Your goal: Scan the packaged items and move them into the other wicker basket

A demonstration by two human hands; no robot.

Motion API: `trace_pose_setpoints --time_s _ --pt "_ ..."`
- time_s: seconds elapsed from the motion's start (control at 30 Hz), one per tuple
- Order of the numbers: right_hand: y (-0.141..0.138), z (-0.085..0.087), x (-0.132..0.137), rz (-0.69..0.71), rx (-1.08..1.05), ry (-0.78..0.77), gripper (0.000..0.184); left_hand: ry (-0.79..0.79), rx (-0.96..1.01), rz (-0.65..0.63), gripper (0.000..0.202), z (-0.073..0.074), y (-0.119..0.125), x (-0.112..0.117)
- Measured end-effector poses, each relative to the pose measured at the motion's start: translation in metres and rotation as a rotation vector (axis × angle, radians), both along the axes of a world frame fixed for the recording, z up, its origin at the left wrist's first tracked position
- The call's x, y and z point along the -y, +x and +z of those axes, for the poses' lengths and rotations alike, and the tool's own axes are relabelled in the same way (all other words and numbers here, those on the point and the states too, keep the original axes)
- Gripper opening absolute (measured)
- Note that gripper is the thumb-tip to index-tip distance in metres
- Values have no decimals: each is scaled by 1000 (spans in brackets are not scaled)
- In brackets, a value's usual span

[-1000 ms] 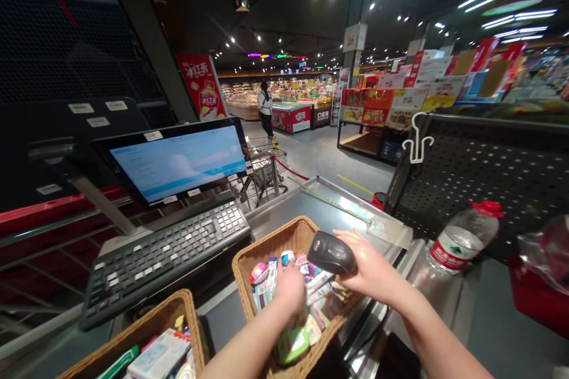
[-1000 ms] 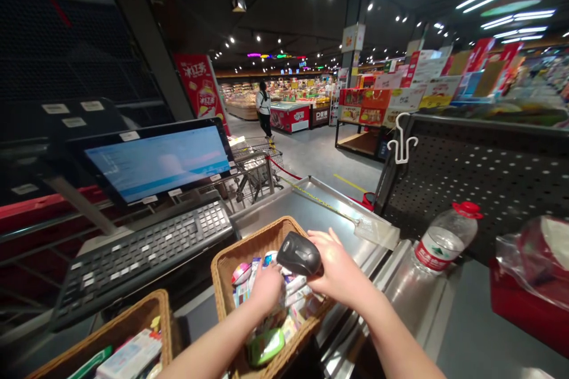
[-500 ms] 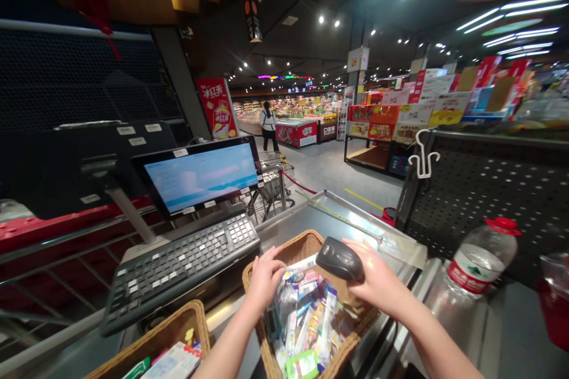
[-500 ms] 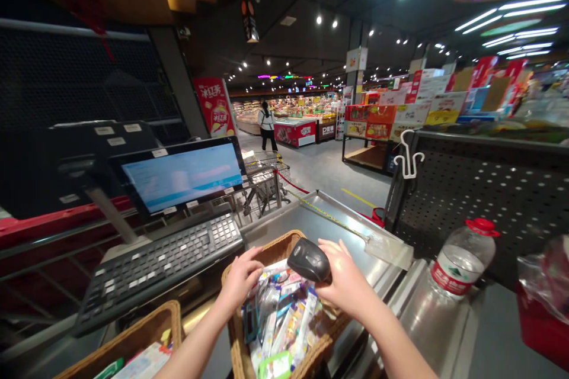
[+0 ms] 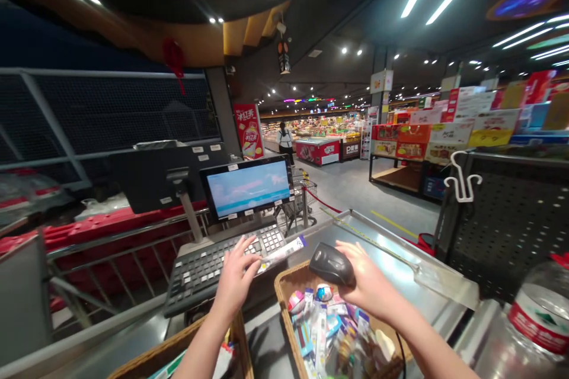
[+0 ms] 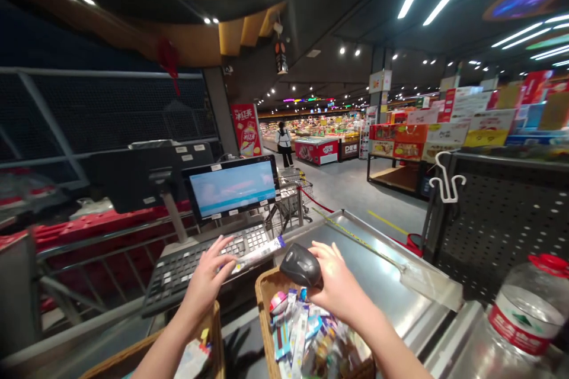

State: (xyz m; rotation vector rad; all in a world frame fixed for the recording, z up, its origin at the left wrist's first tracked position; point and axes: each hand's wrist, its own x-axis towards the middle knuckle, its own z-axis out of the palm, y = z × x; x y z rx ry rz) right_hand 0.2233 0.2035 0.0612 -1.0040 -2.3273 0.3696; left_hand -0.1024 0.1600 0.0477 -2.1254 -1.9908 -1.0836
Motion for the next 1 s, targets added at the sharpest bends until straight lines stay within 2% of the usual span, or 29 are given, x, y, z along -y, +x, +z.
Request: trace_pose_setpoints --time_s 0.1,0.27,0.33,0.73,1.0 --pt "-22 9 9 48 -3 -5 58 25 -40 48 31 6 -14 17" --pt "-50 21 25 125 3 -16 45 116 -128 134 30 9 -33 42" --pt "-58 23 30 141 4 -11 49 132 -145 149 29 9 -39 50" --pt "-79 23 50 211 -1 -17 64 108 -117 196 31 7 -67 79" --pt "-96 17 58 264 28 -34 62 68 -85 243 32 -2 -82 106"
